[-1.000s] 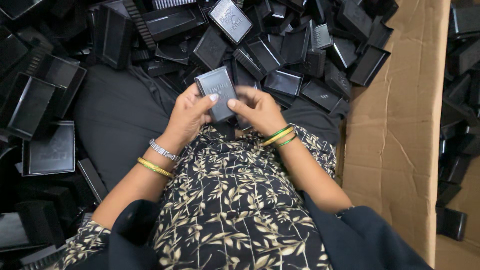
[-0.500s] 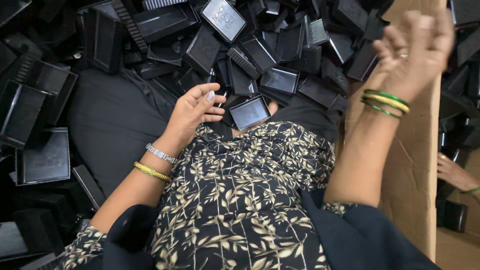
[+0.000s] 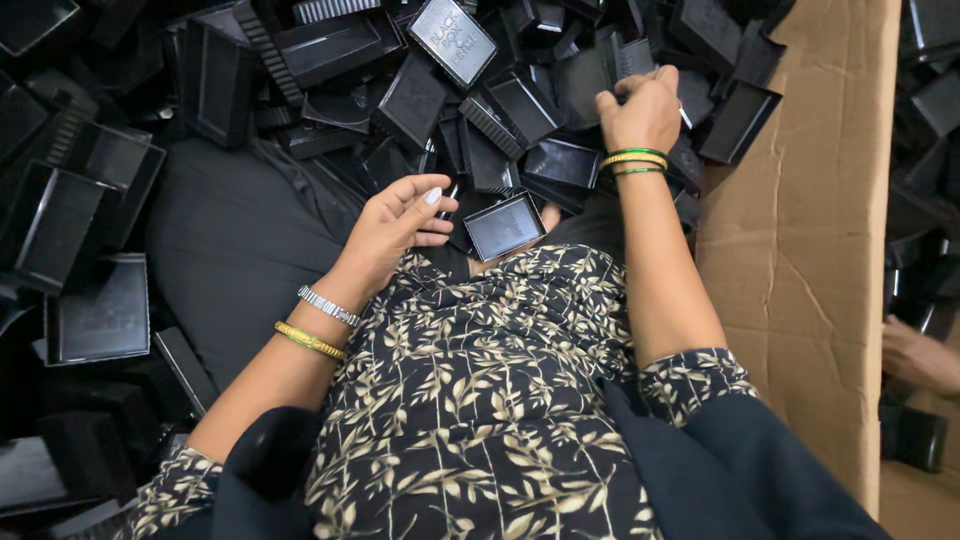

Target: The person sits inside a large cardboard box filled with black plastic boxes, picks up individual boxes one at a time, opens and closes their lids, and tosses them back into the pile or to the side, working through the pile continuously.

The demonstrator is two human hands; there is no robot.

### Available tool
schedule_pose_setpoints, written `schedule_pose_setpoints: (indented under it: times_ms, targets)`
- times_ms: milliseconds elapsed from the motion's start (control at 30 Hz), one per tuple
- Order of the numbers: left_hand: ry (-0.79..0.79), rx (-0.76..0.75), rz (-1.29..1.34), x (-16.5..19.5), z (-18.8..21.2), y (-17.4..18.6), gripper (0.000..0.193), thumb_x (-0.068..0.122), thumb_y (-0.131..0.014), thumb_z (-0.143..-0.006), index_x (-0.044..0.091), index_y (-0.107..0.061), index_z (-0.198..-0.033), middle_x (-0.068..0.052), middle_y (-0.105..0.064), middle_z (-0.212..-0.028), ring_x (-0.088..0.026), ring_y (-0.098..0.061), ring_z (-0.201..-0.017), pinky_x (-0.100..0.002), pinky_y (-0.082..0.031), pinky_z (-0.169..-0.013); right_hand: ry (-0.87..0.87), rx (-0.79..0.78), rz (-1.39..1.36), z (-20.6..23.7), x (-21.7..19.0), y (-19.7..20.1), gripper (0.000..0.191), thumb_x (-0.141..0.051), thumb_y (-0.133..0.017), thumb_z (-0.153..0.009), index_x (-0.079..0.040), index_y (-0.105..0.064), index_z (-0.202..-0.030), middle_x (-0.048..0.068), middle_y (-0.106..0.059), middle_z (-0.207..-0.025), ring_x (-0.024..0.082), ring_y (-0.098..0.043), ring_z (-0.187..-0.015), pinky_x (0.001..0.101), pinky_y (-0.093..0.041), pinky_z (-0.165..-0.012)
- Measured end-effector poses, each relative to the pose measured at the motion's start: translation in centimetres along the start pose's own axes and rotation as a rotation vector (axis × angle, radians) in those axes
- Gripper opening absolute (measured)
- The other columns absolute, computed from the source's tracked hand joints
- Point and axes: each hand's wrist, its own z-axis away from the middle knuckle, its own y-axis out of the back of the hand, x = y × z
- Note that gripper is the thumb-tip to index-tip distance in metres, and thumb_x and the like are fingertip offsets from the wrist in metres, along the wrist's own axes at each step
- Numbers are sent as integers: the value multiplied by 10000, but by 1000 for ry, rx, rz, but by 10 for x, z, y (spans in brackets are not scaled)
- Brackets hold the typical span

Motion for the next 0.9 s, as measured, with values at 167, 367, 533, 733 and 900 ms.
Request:
schedule_pose_setpoints:
  times_ms: [167,367,533,733,900]
  targets:
    - [11,-23,46,-9,-4,7,460,339,-569,-1033,18,-596,-1361,-103,-707,-1174,-165,-695,-963,-327,-605,-862,-65,96,-146,-2,-26,21,162,-177,-814,-833,-33,-763,-777,145,-669,-865,319,-674,-816,429,-552,-781]
    - [-31,-154,279,-11,-5,5,580,462,-418,-1080,-12,-549,-1387,-140,-670,-1283,-232,-678,-1135,-384,-600,-960,226,-195,-694,67,-136,50,90,-117,-764,-866,-37,-760,-826,91,-697,-855,247,-680,-829,358,-542,-775]
    - [-72,-117,450,6,6,4,628,511,-332,-1093,35,-433,-1491,-165,-639,-1318,-301,-665,-1197,-448,-606,-931,169,-205,-674,74,-152,44,162,-188,-808,-923,-41,-764,-974,112,-739,-975,264,-719,-929,371,-569,-836]
    - [-130,-110,497,14,8,-2,617,528,-288,-1089,229,-236,-1627,-94,-576,-1376,-283,-656,-1204,-467,-617,-867,226,-237,-229,54,-106,16,347,-180,-895,-676,-7,-734,-930,166,-725,-932,361,-687,-886,437,-543,-802]
    - [-89,-53,380,14,7,0,576,381,-438,-1100,328,-193,-1618,-41,-517,-1393,-229,-602,-1185,-469,-603,-853,-166,-462,-1011,70,-114,34,242,-72,-831,-897,27,-707,-1080,95,-729,-1021,211,-672,-930,321,-558,-829]
